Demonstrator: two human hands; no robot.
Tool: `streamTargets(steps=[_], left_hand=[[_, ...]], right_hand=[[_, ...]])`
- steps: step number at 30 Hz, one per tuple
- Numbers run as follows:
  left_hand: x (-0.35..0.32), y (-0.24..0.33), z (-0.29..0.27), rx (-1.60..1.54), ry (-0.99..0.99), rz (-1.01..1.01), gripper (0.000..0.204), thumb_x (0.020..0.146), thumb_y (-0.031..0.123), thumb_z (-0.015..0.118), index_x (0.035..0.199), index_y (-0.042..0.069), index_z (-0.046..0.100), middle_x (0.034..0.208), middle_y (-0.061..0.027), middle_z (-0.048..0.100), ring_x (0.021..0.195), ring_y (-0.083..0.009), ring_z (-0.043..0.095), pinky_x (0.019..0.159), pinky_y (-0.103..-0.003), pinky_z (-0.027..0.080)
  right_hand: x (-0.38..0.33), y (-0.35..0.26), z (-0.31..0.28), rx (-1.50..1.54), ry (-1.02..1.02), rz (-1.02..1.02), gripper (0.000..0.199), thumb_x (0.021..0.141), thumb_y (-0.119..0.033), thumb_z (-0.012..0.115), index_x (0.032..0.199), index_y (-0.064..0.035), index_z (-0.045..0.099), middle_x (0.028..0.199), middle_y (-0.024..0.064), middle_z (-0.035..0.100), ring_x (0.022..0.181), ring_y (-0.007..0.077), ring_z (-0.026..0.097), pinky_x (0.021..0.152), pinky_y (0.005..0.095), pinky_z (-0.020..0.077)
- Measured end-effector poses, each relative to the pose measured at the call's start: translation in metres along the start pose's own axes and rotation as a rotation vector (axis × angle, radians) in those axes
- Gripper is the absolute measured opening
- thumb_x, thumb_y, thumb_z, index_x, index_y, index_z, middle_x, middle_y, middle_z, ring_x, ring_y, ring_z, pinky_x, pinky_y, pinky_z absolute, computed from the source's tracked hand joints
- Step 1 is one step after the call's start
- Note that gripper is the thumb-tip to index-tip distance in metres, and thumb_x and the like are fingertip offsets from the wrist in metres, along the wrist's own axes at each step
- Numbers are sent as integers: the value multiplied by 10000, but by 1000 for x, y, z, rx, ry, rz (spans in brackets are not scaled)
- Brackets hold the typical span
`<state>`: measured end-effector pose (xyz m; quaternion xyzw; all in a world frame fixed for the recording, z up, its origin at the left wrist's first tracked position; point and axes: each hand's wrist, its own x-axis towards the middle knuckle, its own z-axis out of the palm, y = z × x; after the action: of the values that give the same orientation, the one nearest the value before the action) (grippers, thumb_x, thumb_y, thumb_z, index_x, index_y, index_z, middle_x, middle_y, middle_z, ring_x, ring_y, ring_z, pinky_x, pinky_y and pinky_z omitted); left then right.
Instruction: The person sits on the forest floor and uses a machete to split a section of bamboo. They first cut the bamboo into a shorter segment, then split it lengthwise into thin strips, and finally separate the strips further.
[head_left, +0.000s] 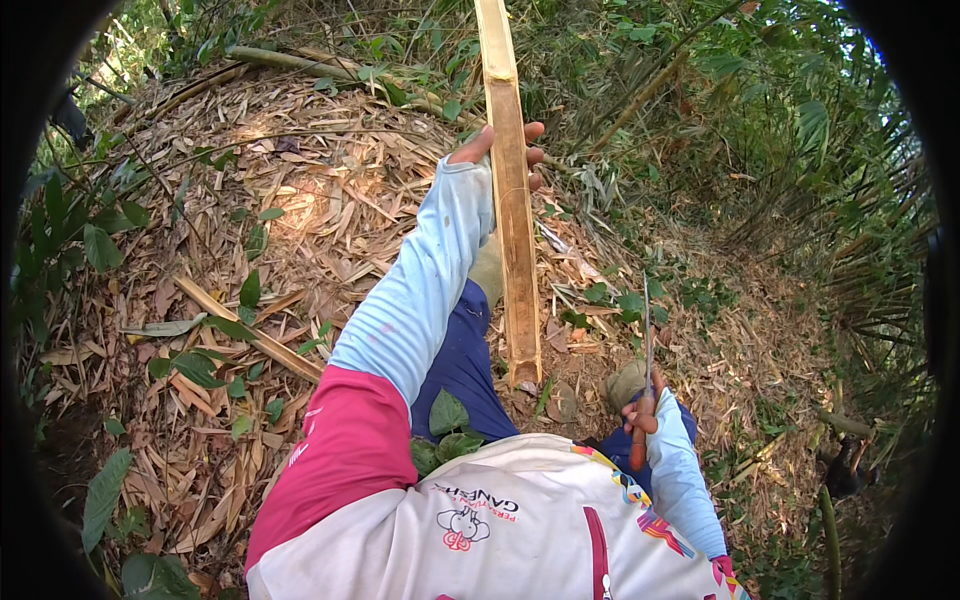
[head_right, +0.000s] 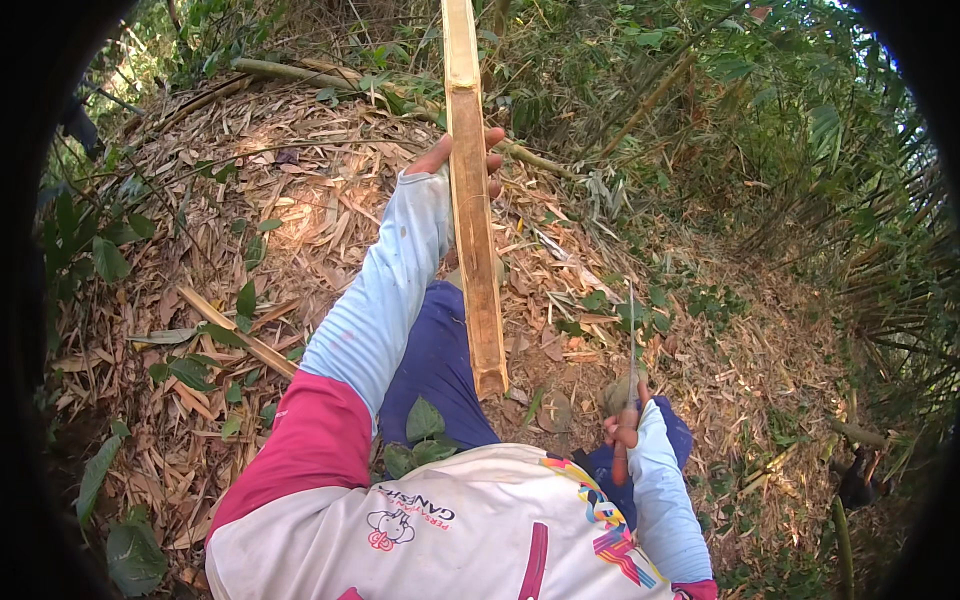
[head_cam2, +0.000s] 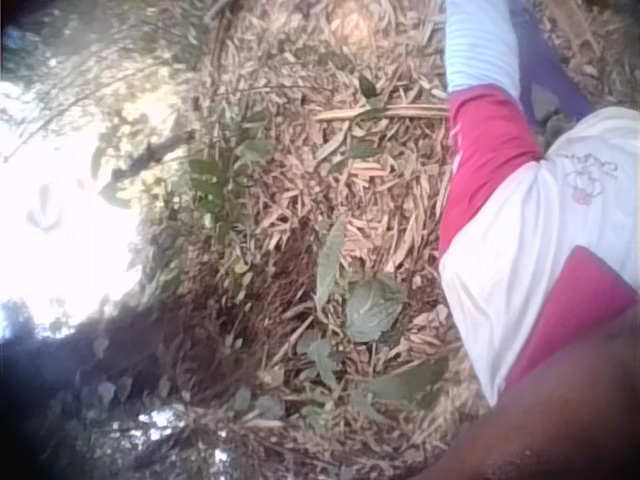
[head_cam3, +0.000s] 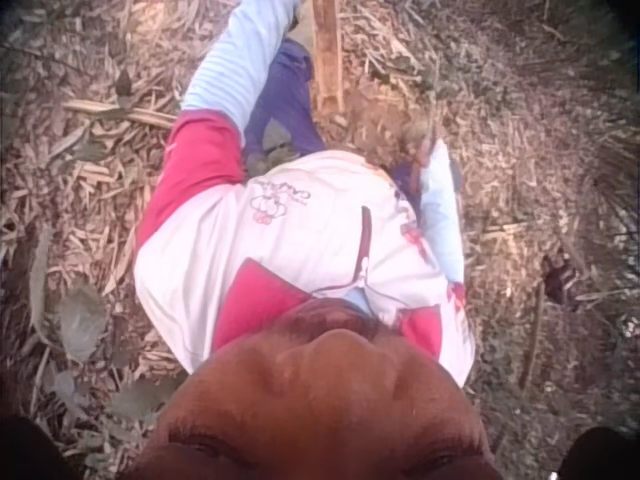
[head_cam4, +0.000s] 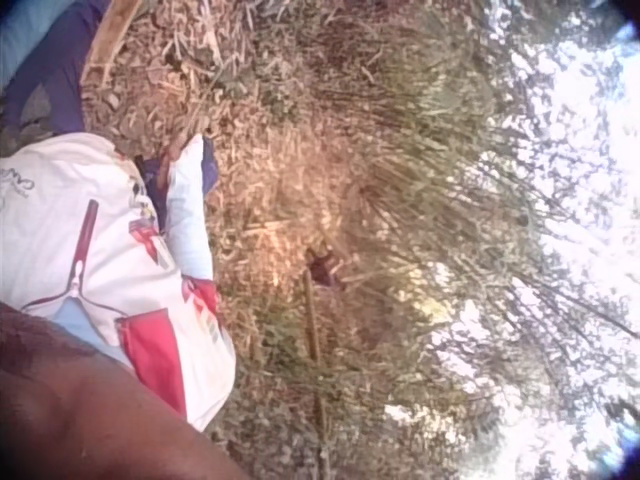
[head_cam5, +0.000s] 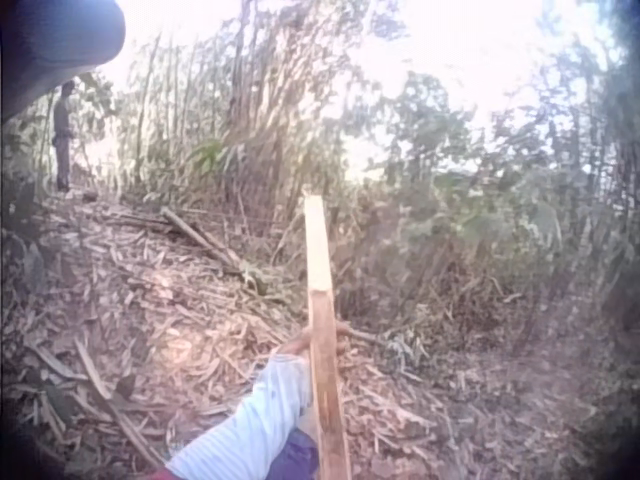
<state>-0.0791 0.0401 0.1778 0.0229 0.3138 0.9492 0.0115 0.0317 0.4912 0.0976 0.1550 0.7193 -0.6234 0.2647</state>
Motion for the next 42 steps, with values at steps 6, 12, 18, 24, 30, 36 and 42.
streamTargets(steps=[6,12,18,24,30,36,42], left_hand=[[11,-11,-21,-240,-32,25,520,1023,398,451,1381,22,478,1266,-136,592,956,-240,657,760,-398,607],[18,-22,-32,-395,-1,9,571,1019,448,432,1363,-6,477,1114,-181,651,901,-298,671,760,-444,607],[18,-26,-41,-334,-10,57,602,1021,479,411,1371,-10,444,1163,-183,610,905,-284,638,701,-444,590],[6,-19,-49,-208,-99,83,594,1017,490,405,1437,71,377,1195,-227,589,853,-210,636,676,-353,614],[3,-15,-57,-61,-52,37,576,1025,424,447,1449,44,360,1148,-211,594,745,-169,601,605,-291,570],[6,-42,-38,121,-71,-137,690,997,577,398,1401,17,406,1095,-195,634,726,-170,641,606,-306,578],[25,-116,25,384,-206,-381,638,1013,539,395,1409,40,371,918,-154,646,591,-172,599,502,-296,528]], right_hand=[[9,83,-6,-387,188,200,948,669,142,676,1507,-60,283,1155,244,603,519,250,582,436,378,462],[-27,47,17,-336,186,231,925,671,143,659,1496,-114,329,1023,97,572,558,191,530,463,320,436],[-82,-36,36,-400,224,-256,891,754,60,607,1536,-82,205,792,70,558,596,156,554,527,296,480],[-126,-35,-1,-675,648,-365,310,799,-35,736,1035,-18,535,789,22,576,686,105,526,610,263,436],[-165,-21,-13,-556,753,-403,265,788,-35,710,985,-79,538,770,-11,555,637,83,522,558,256,415],[-133,-22,-41,-411,803,-348,284,835,-51,728,1045,-50,536,718,-15,562,597,72,509,541,244,405],[-110,9,-88,-414,850,-351,273,819,-84,748,995,-40,544,747,18,584,629,98,527,594,264,439]])
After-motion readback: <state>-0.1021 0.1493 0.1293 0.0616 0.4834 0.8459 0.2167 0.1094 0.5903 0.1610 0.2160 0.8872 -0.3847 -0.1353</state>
